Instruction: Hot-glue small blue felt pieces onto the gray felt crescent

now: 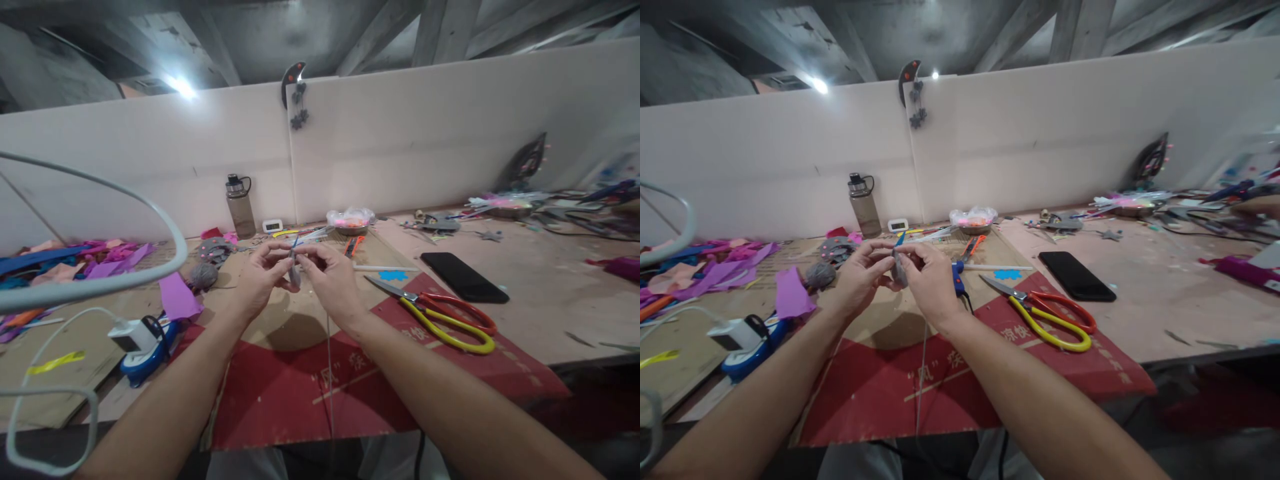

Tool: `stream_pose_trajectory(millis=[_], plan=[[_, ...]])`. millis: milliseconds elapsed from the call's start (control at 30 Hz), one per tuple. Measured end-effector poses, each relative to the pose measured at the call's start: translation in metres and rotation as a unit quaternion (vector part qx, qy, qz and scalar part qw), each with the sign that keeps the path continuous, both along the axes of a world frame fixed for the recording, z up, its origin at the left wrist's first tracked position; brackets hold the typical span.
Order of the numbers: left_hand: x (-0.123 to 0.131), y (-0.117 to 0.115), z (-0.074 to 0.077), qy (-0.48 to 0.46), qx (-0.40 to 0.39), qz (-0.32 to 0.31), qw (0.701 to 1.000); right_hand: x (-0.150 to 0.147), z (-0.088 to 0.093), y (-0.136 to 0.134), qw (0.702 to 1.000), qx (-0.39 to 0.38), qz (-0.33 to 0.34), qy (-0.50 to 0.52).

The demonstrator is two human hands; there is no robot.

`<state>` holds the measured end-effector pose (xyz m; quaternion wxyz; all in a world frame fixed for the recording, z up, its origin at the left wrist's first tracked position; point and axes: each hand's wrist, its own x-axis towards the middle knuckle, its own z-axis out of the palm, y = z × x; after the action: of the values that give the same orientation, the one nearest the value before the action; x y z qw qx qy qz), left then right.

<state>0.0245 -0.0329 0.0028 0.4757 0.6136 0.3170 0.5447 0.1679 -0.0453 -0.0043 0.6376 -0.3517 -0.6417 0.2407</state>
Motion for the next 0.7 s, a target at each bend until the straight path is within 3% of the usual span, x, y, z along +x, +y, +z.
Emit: stream_pose_trajectory(millis=[300,500,700], plan=[[0.0021,0.0011,-0.0036,-0.025,-0.015,0.02,0.999,0.0052,-0.0025,0.0016,0.983,0.129,-0.055,-0.121],[0.0053,0.001,-0.0025,-0.066,-0.045,0.014,0.997,0.0082,-0.0078,0.0053,0.969,0.154,-0.077,-0.175],[0.0102,-0.0013,-0.0001,-0.101,-0.06,0.027,0.993,0.0099,-0.0069,0.007,0.97,0.162,-0.08,-0.163]])
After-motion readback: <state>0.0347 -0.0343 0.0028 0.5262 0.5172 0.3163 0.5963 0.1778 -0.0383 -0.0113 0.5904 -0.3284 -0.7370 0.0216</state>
